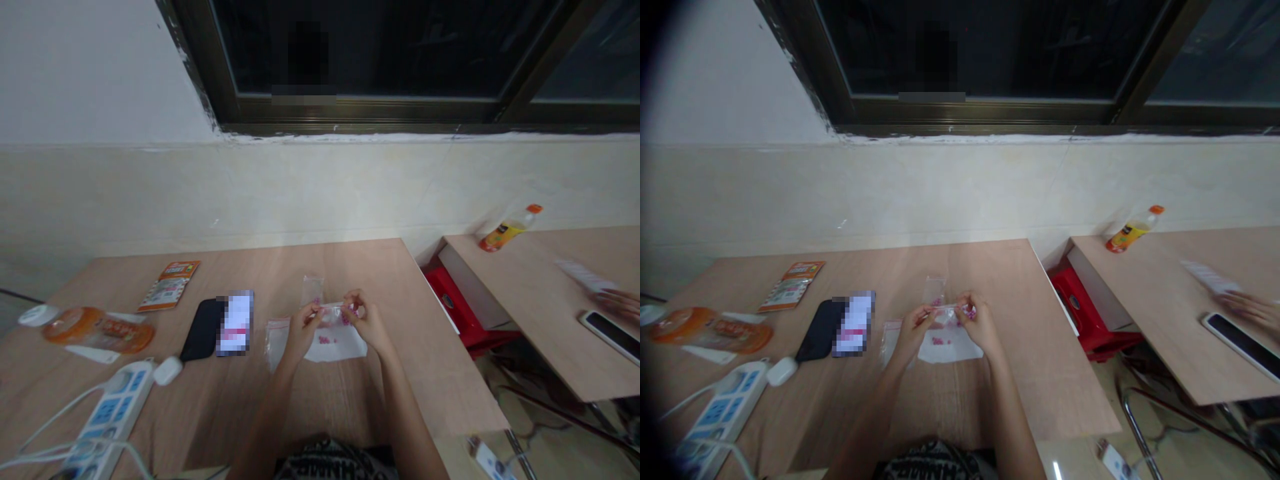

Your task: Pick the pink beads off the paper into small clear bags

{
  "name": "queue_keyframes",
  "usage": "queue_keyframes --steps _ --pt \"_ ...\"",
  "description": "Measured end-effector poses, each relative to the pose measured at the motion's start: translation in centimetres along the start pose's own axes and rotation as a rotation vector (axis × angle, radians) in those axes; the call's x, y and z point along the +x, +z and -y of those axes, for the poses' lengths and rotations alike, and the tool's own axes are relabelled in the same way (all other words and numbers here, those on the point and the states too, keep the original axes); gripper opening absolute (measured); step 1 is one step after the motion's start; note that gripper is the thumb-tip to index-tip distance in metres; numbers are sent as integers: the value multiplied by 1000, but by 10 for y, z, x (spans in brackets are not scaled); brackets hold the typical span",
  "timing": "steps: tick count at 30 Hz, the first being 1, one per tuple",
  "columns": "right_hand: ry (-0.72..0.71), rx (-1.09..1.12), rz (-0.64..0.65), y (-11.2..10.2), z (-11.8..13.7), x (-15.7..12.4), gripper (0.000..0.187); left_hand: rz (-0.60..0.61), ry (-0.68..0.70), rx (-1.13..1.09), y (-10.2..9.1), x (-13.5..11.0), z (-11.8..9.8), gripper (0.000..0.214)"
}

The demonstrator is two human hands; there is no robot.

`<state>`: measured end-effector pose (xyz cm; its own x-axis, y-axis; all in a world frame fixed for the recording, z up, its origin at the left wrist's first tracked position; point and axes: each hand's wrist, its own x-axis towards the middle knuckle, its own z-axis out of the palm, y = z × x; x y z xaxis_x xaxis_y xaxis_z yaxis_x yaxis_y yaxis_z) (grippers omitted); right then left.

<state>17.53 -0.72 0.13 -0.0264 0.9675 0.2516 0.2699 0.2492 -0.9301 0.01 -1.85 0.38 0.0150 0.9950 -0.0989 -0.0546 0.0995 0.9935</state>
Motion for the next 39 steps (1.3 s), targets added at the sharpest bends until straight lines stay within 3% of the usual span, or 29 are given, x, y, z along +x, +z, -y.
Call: queue_keyframes --steps 7,12,19,30,35,39 --pt "-2 -11 80 0 6 -2 28 -2 -4 5 -3 -1 0 33" --pt "-13 -9 67 1 5 -2 21 1 -14 -11 -2 -2 2 35" --pt "-13 -12 52 0 0 -3 26 -102 -17 -56 -7 -3 3 38" --pt "-45 8 50 4 7 -5 25 -60 -9 -41 -2 -8 -5 37" --pt "-40 9 106 2 12 -5 37 -59 20 8 -3 -8 2 34" --pt "-50 17 107 5 11 -5 34 -60 54 43 -3 -7 9 31"
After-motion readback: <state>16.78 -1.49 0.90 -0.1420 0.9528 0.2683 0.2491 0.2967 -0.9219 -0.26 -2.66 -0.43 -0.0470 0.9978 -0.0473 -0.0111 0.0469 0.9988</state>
